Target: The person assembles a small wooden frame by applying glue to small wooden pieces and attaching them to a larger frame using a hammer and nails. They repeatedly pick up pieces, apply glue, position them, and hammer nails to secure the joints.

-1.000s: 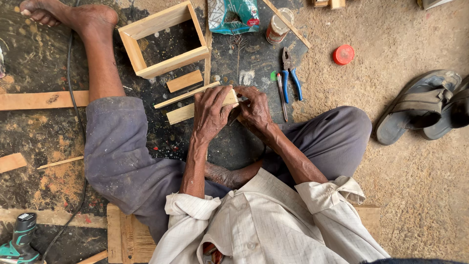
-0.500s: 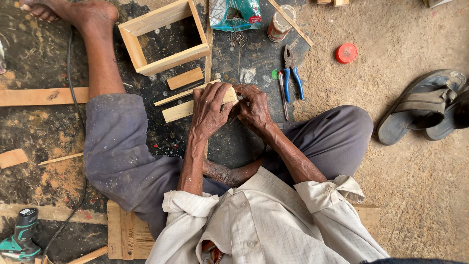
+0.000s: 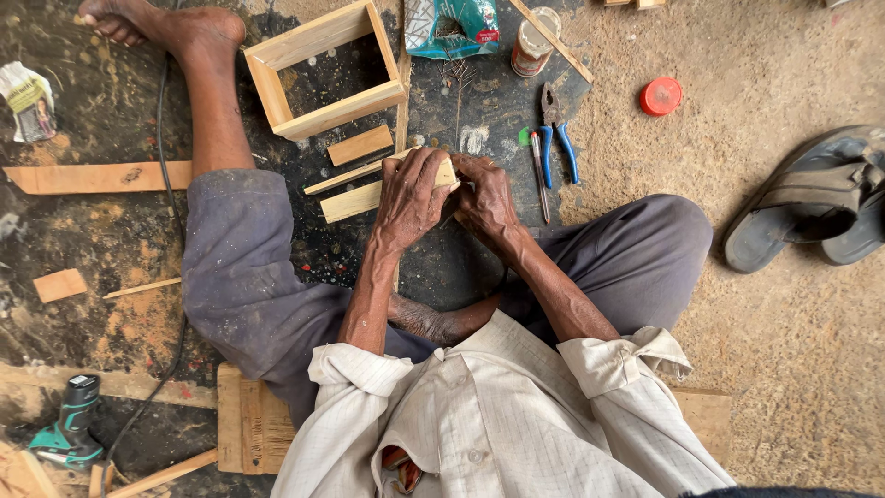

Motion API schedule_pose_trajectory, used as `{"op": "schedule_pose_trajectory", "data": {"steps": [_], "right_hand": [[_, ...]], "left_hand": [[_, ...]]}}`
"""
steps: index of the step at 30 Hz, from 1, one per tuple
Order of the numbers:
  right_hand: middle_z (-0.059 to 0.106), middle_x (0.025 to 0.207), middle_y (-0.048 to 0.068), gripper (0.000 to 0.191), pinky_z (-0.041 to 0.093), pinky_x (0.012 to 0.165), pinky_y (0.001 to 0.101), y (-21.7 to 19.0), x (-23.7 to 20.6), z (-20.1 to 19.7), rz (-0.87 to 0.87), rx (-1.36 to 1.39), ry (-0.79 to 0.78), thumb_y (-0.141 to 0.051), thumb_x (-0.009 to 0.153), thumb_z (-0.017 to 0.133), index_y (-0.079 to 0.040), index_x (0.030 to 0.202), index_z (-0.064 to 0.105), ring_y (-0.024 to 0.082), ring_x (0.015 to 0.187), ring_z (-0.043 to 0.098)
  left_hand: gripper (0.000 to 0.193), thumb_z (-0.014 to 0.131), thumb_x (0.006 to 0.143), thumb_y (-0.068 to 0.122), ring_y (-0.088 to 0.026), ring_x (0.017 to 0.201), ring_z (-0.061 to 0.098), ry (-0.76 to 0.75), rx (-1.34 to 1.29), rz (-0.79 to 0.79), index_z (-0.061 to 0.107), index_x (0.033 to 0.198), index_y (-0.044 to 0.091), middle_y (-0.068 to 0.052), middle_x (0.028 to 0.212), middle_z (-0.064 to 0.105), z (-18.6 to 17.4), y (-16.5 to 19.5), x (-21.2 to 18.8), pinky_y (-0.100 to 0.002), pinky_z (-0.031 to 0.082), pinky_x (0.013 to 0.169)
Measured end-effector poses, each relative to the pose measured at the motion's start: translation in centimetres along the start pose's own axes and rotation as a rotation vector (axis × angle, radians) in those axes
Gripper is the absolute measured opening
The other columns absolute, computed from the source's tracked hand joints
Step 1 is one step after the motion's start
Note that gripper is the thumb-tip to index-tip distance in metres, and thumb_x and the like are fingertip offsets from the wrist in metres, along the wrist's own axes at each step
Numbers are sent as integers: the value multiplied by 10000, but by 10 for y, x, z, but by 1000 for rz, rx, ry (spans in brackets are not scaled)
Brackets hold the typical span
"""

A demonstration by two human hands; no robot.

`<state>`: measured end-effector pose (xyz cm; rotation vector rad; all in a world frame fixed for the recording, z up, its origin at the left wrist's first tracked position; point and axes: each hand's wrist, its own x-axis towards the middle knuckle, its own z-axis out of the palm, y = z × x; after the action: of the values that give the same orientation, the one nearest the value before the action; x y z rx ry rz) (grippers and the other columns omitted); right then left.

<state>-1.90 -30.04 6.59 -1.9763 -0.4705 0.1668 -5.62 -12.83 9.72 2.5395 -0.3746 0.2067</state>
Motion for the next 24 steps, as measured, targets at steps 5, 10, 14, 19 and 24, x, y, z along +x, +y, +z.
{"op": "schedule_pose_trajectory", "data": {"steps": [5,10,14,19,24], "right_hand": [[736,1151,243,512,628,747,420,-2,0,-8,-116,-49,26,168,807,578,24,1289,673,347,929,723],[741,1117,235,490,600,706,439,4,-4,-7,-58,-99,-4,163,841,588,35,1308,665,352,858,687],[718,1155,265,566,596,719,437,9,-5,-3,-65,-100,-3,159,785,583,42,1337,633,368,850,682],[709,1171,249,559,578,825,473,13,-2,-1,-160,-149,6,129,729,625,31,1279,641,419,909,647],[704,1139,202,473,573,832,482,13,-1,-1,-144,-178,-14,84,756,681,11,1220,630,413,891,627]], "left_hand": [[490,744,914,153,-277,1151,607,2,3,10,554,1346,20,-127,1249,615,2,4,4,-462,376,940],[485,745,918,148,-284,1146,606,-29,19,16,559,1346,17,-127,1238,616,3,4,4,-468,378,936],[483,748,906,141,-286,1159,607,-9,26,29,559,1334,22,-124,1243,619,3,3,4,-470,382,938],[482,752,901,139,-296,1159,605,10,35,48,558,1327,23,-125,1238,618,4,2,4,-484,381,950],[465,751,909,119,-293,1148,607,-24,-4,15,566,1325,27,-124,1220,616,4,-1,5,-482,381,962]]}}
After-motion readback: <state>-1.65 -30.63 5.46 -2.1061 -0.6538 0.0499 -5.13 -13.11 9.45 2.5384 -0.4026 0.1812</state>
